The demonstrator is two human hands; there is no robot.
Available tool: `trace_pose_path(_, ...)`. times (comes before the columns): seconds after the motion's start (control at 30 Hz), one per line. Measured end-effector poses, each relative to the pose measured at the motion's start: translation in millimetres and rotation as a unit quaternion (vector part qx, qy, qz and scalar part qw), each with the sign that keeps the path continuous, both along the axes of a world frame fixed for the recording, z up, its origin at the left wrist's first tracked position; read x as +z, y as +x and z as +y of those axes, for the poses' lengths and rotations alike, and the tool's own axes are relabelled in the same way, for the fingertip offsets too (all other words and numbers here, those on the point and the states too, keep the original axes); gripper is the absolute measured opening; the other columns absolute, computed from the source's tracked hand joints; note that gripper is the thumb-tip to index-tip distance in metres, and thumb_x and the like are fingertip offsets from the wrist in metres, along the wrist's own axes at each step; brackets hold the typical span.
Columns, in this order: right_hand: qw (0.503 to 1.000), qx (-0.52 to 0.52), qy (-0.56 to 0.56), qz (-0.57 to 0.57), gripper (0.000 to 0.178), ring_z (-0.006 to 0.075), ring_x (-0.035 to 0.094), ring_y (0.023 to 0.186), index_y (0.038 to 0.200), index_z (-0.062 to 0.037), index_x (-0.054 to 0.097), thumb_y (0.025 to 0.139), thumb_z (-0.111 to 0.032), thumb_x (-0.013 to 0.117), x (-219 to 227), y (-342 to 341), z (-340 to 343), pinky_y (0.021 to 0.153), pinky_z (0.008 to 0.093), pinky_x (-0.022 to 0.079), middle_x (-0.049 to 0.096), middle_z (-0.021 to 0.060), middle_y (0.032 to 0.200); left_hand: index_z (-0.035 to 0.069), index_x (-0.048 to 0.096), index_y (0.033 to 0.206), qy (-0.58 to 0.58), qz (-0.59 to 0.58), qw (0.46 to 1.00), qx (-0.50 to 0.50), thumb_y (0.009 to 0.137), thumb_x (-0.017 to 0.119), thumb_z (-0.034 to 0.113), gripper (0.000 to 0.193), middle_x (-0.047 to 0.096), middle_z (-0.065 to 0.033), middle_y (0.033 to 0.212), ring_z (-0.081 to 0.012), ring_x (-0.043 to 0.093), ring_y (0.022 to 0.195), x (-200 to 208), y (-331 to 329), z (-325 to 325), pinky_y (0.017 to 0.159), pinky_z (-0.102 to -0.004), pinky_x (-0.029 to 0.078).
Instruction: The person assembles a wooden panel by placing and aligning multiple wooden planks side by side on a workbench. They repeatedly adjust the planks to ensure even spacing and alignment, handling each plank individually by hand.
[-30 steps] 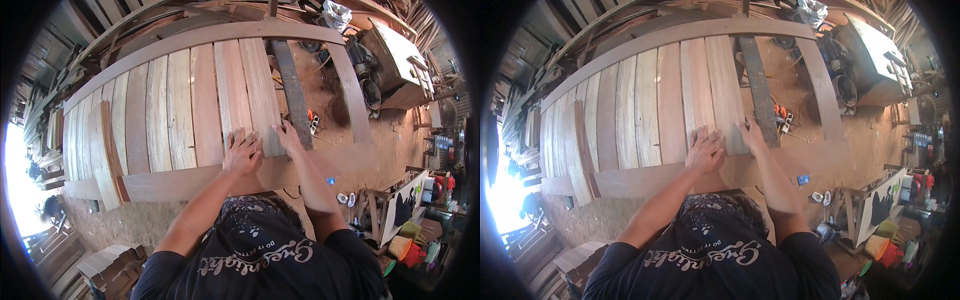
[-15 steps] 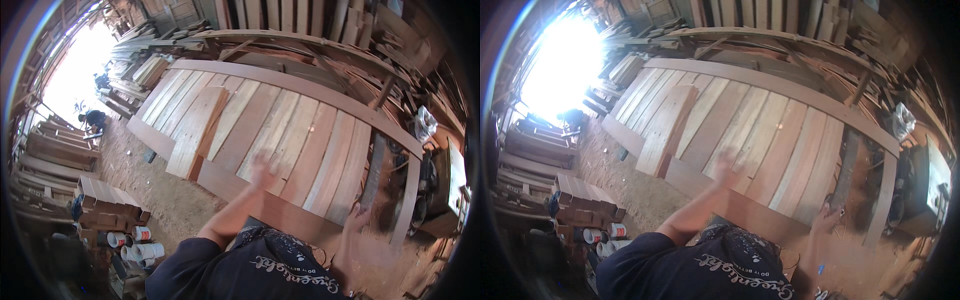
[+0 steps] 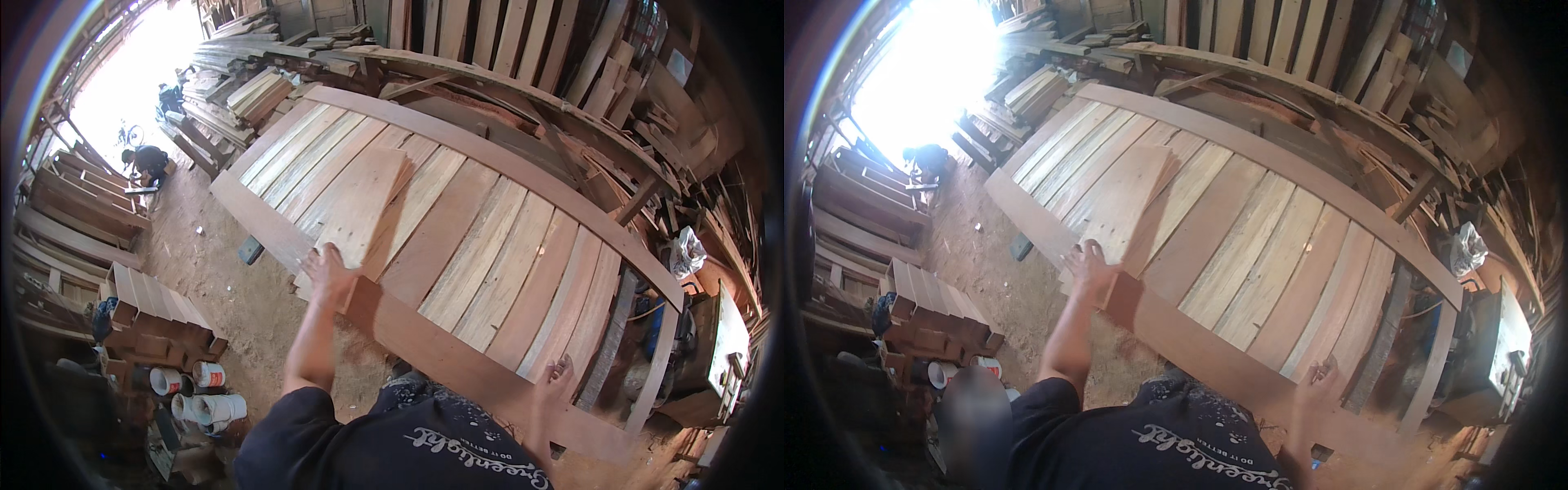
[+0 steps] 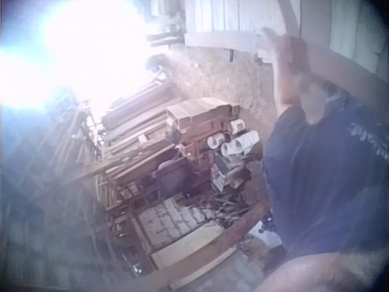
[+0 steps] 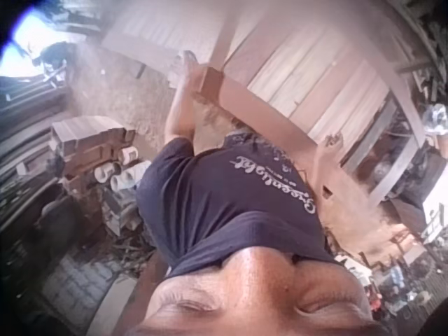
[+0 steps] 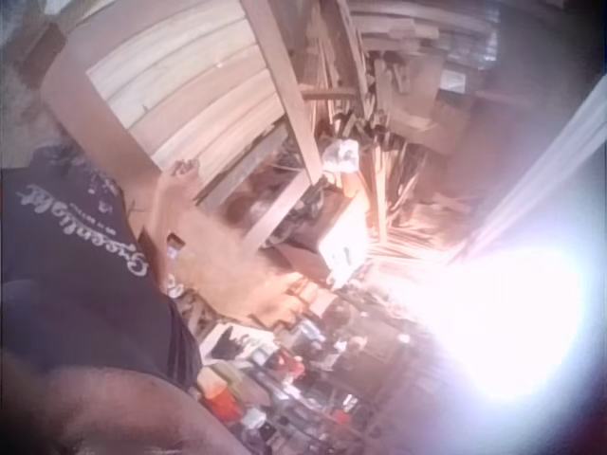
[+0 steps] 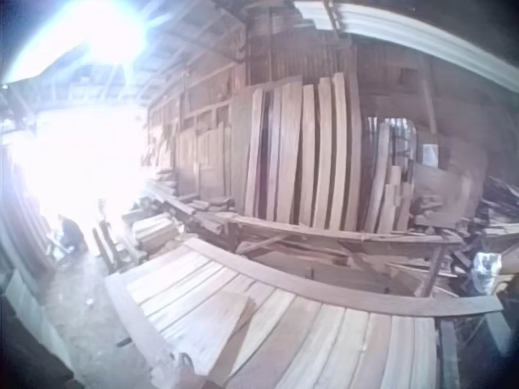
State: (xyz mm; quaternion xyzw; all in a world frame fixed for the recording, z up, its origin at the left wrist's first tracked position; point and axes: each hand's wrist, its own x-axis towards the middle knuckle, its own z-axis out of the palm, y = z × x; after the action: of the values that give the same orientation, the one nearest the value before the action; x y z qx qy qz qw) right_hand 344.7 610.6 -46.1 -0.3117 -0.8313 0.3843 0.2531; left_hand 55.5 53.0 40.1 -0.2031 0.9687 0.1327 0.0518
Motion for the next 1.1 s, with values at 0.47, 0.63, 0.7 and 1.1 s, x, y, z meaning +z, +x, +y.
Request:
trace_pose_path(0.47,0.992,0.099,0.074,-0.014,0.047,0.0284,0.07,0.119,0.156,0.0039,0.056,0.113,-0.011,0.068,27,-26,-101,0.1,0.0397,0.06,0.066,0.0217,0.138,0.002,0.054,0.154,0.16,0.017,0.984,-0.079,0.075,0.097,0.061,0.108,0.029,-0.0462,0.168,-0.0588,0.024,0.162,-14,78,122,0.133,-0.0687,0.018)
trace_pose_path(0.63,0.999,0.037,0.022,-0.031,0.046,0.0344,0.071,0.128,0.154,0.0064,0.055,0.115,-0.016,0.066,13,12,-123,0.105,0.044,0.059,0.068,0.0246,0.143,0.006,0.043,0.166,-0.019,0.148,0.986,-0.069,0.085,0.093,0.055,0.107,0.034,-0.0447,0.168,-0.0555,0.03,0.162,-45,21,32,0.132,-0.0698,0.02)
trace_pose_path(0.7,0.999,0.024,0.001,-0.033,0.046,0.0338,0.07,0.129,0.154,0.0068,0.055,0.116,-0.016,0.066,14,23,-135,0.107,0.0435,0.058,0.068,0.025,0.143,0.01,0.04,0.171,-0.025,0.099,0.991,-0.089,0.085,0.095,0.052,0.111,0.041,-0.0424,0.165,-0.0535,0.038,0.16,-29,-15,-24,0.132,-0.0659,0.027)
trace_pose_path(1.1,0.998,0.021,0.024,-0.051,0.042,0.0225,0.071,0.109,0.15,0.002,0.062,0.116,-0.022,0.069,-4,24,-125,0.097,0.0365,0.059,0.072,0.0144,0.124,0.011,0.041,0.169,0.025,-0.002,0.998,-0.058,0.075,0.1,0.044,0.116,0.056,-0.0332,0.153,-0.0488,0.048,0.151,-10,-40,-34,0.128,-0.0583,0.041)
